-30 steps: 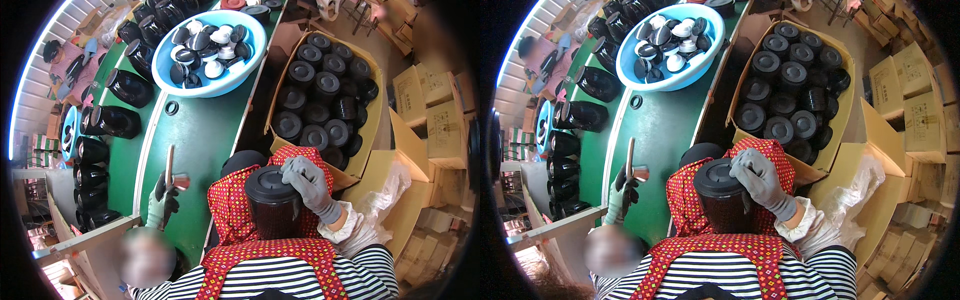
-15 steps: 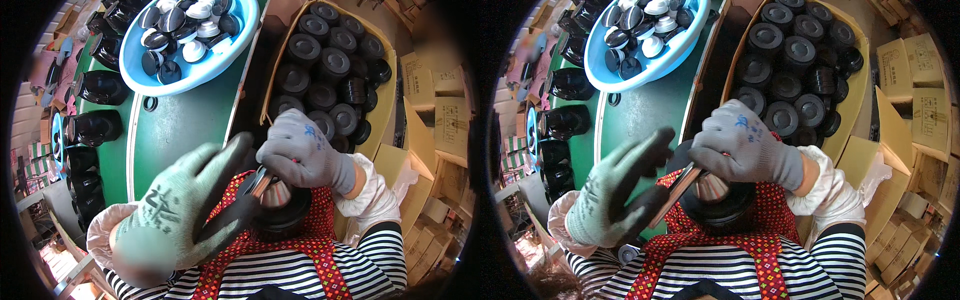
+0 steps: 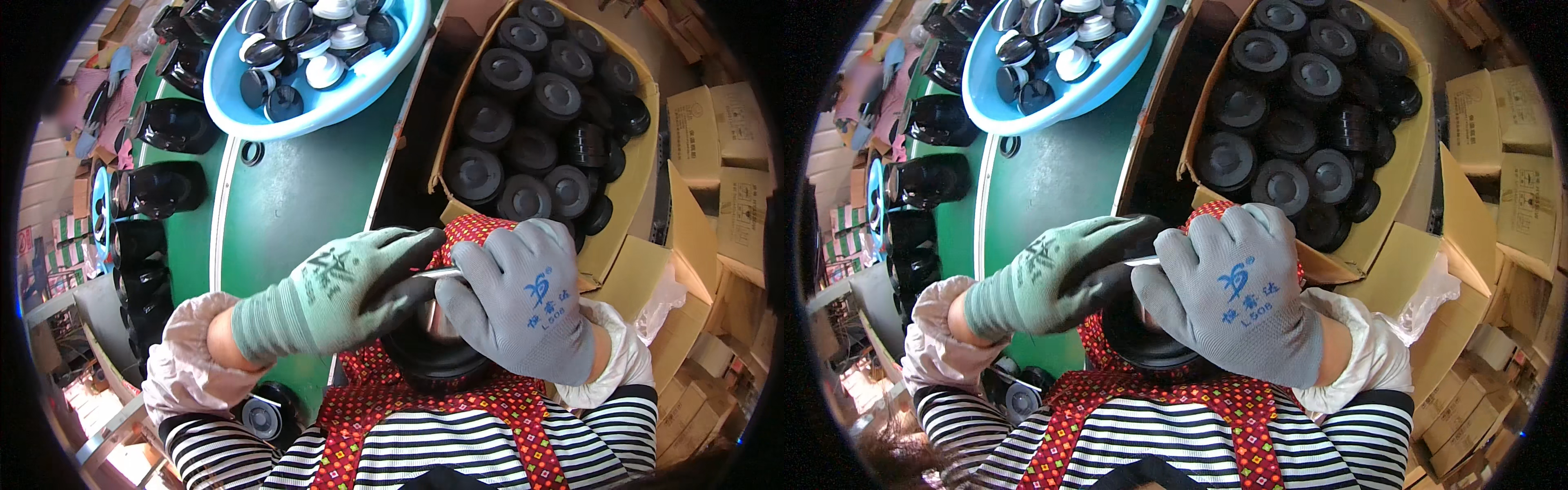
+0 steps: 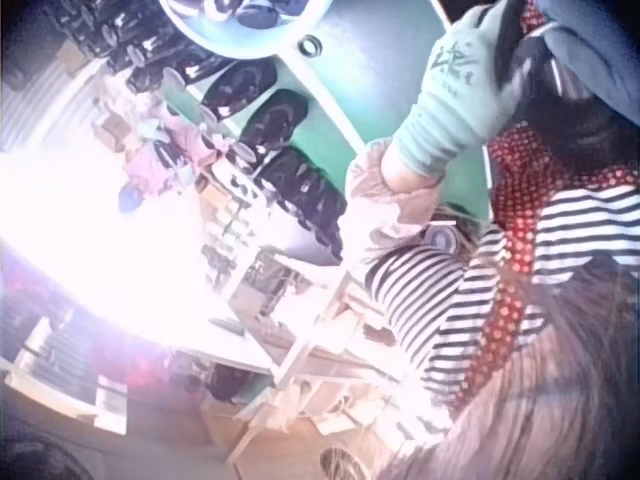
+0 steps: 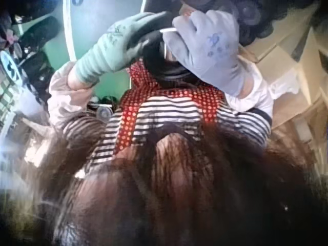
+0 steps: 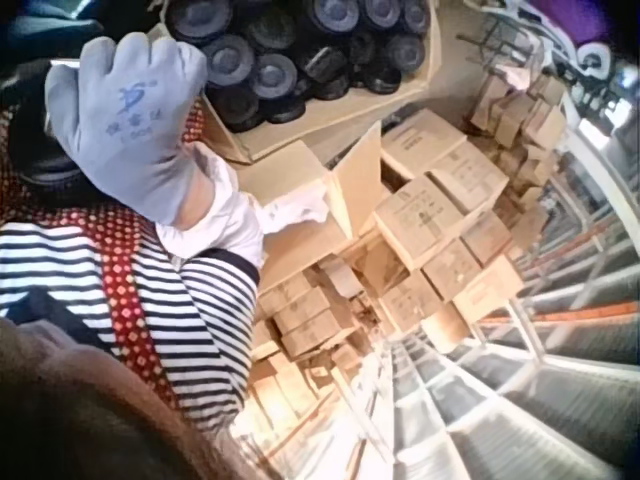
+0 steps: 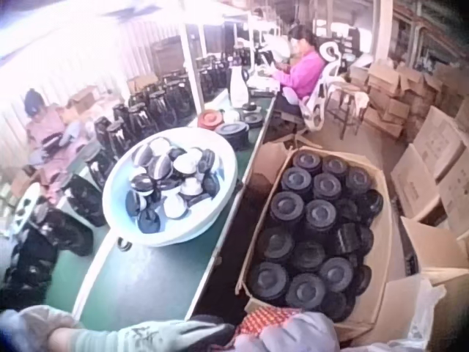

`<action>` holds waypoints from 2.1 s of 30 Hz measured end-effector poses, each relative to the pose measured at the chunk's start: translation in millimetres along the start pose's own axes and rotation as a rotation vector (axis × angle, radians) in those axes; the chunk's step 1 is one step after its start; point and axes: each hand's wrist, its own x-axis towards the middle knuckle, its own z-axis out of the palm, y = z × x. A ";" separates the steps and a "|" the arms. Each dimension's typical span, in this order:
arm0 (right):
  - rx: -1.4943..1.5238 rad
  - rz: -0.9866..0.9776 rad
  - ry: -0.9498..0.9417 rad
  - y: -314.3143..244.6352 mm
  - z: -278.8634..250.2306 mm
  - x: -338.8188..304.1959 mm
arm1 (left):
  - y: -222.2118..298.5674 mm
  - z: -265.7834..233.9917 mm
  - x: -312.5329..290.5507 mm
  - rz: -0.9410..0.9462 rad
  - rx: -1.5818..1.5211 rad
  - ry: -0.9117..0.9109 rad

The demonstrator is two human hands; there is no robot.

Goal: The person assembles black kettles by inserting a metal strainer into the opening and then screwing on a lid. The person handles each kettle one at a time, places the finished units on the table, and repeats the process.

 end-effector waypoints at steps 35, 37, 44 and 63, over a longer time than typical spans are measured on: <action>-0.081 -0.230 -0.496 -12.2 -55.2 29.9 | -84.2 23.7 47.2 0.297 0.057 0.152; 0.018 -0.129 -0.392 -7.1 -56.2 22.4 | -63.0 -0.3 29.8 0.332 0.169 0.116; 0.439 -0.001 -0.313 40.1 -1.0 15.8 | -3.0 -9.8 -16.5 0.134 0.111 0.210; 0.169 -0.045 -0.099 19.3 12.4 9.4 | -22.2 13.1 -45.2 0.260 0.067 0.214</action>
